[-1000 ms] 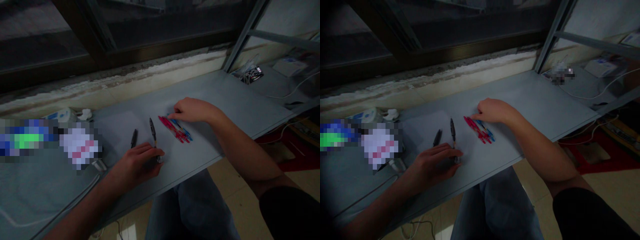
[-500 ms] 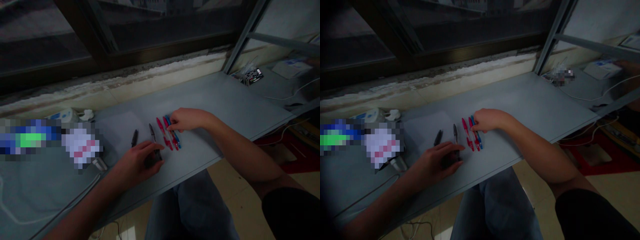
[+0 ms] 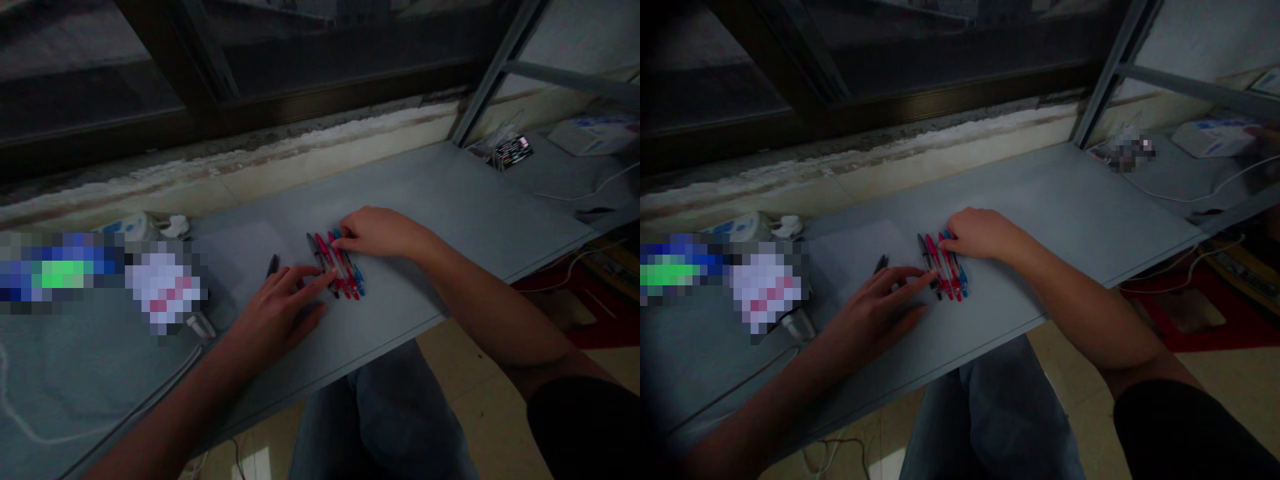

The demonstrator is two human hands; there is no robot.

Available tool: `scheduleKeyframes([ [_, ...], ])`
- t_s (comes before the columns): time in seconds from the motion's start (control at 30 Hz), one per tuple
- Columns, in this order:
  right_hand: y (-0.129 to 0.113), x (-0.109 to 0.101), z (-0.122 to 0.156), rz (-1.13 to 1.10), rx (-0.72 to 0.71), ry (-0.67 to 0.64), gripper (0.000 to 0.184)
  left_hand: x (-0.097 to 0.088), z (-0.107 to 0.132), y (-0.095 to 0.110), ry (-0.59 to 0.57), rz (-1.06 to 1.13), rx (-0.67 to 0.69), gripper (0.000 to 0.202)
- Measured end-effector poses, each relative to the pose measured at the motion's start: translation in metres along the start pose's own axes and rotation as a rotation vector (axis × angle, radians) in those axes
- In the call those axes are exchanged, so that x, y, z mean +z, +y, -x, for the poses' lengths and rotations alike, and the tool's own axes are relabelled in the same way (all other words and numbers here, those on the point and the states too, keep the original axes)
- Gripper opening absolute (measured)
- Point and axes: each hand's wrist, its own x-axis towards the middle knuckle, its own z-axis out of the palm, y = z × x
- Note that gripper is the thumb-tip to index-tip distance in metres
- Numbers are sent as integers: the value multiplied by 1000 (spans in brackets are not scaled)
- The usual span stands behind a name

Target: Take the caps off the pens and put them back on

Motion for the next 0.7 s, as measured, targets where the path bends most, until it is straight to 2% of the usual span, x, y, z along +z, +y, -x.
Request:
scheduleKeyframes([
  [0.07,1,0,-1,-23,-2,38,43,-5,2,0,63,-87,-81,48],
  [0.17,0,2,-2,-160,-138,111,31,-14,3,1,96,-280,-388,49],
  [0.23,-3,4,-2,-249,-314,182,31,-20,4,3,-40,-383,-599,53],
  [0.3,-7,9,-3,-272,-466,214,35,-24,3,5,-190,-415,-704,51],
  [0.4,-12,17,-6,-200,-548,197,34,-24,4,4,-288,-369,-702,39],
  [0.5,-15,21,-9,-133,-574,224,29,-20,5,-1,-261,-269,-662,32],
  [0.6,-18,21,-9,-258,-588,270,38,-15,4,-6,-76,-103,-591,30],
  [0.7,-27,21,-5,-461,-508,236,54,-10,2,-4,164,100,-493,30],
])
